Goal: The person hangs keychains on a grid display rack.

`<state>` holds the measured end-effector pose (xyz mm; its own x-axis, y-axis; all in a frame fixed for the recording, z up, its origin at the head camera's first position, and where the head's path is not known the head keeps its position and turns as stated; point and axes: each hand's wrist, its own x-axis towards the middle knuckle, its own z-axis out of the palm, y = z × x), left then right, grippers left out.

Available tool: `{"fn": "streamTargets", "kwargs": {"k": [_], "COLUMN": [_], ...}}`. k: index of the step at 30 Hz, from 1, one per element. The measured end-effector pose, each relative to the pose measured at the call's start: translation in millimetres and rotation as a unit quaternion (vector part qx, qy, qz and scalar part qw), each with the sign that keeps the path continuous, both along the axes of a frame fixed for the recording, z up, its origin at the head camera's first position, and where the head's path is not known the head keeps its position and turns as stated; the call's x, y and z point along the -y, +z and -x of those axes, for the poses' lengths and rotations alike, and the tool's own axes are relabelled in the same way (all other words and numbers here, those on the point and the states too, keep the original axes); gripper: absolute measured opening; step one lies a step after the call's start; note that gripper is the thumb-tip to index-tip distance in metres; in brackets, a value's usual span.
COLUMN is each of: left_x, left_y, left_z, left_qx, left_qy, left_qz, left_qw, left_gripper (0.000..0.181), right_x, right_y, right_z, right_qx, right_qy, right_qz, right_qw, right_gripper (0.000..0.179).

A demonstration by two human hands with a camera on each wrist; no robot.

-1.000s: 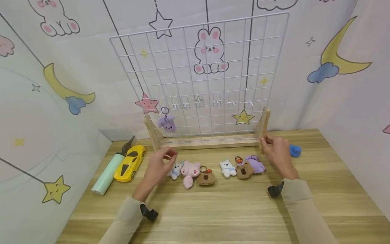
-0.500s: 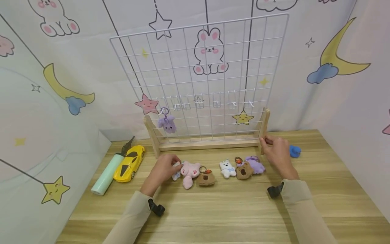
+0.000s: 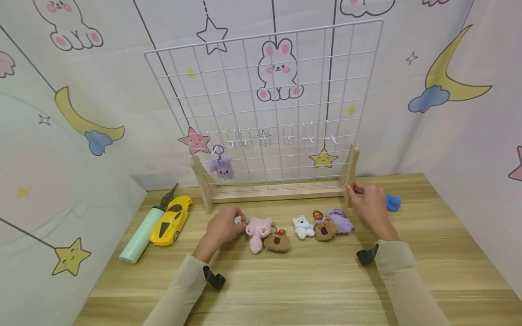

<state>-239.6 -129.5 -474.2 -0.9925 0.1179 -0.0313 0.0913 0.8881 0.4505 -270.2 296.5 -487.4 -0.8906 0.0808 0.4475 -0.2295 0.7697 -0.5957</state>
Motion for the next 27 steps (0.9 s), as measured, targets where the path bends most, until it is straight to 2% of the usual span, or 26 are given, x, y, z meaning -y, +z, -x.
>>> {"fn": "streamTargets", "kwargs": {"k": [2, 3, 6, 10, 12, 15, 21, 23, 26, 27], "left_x": [1.7, 1.5, 6.7, 11.2, 11.8, 11.3, 8.0, 6.6, 4.3, 3.2], "left_y": [-1.0, 3.7, 1.0, 0.4, 2.3, 6.9, 18.8, 23.8, 33.1, 36.0], "left_z": [-1.5, -3.4, -2.0, -0.6, -0.7, -0.5, 1.1, 1.5, 1.2, 1.3], "left_qx": [-0.014, -0.013, -0.033, -0.069, -0.086, -0.095, -0.09, -0.078, -0.05, -0.042], "left_qy": [-0.001, 0.001, -0.008, -0.028, -0.044, -0.05, -0.019, -0.013, -0.004, -0.004], "left_qz": [-0.009, -0.022, -0.05, -0.121, -0.17, -0.231, -0.309, -0.347, -0.41, -0.432], "left_qw": [0.9999, 0.9997, 0.9982, 0.9898, 0.9808, 0.9671, 0.9466, 0.9344, 0.9109, 0.9009], "left_gripper": [0.009, 0.008, 0.007, 0.005, 0.007, 0.016, 0.024, 0.027, 0.026, 0.025], "right_x": [1, 1, 1, 1, 1, 0, 0, 0, 0, 0], "right_y": [0.9, 1.0, 2.6, 2.9, 2.0, 0.8, -0.1, -0.6, -1.0, -1.1], "right_z": [-0.2, 0.1, -0.4, -1.1, -1.1, -1.3, -1.7, -1.2, -0.6, -0.7], "right_qx": [-0.001, -0.001, -0.003, -0.002, 0.0, 0.0, -0.01, -0.012, -0.013, -0.012], "right_qy": [0.001, 0.001, 0.0, 0.002, 0.002, 0.004, 0.003, 0.002, 0.001, 0.001], "right_qz": [0.002, 0.001, 0.003, 0.002, 0.0, -0.002, -0.003, -0.004, -0.006, -0.005], "right_qw": [1.0, 1.0, 1.0, 1.0, 1.0, 1.0, 0.9999, 0.9999, 0.9999, 0.9999], "right_gripper": [0.033, 0.033, 0.033, 0.033, 0.034, 0.034, 0.033, 0.032, 0.032, 0.032]}}
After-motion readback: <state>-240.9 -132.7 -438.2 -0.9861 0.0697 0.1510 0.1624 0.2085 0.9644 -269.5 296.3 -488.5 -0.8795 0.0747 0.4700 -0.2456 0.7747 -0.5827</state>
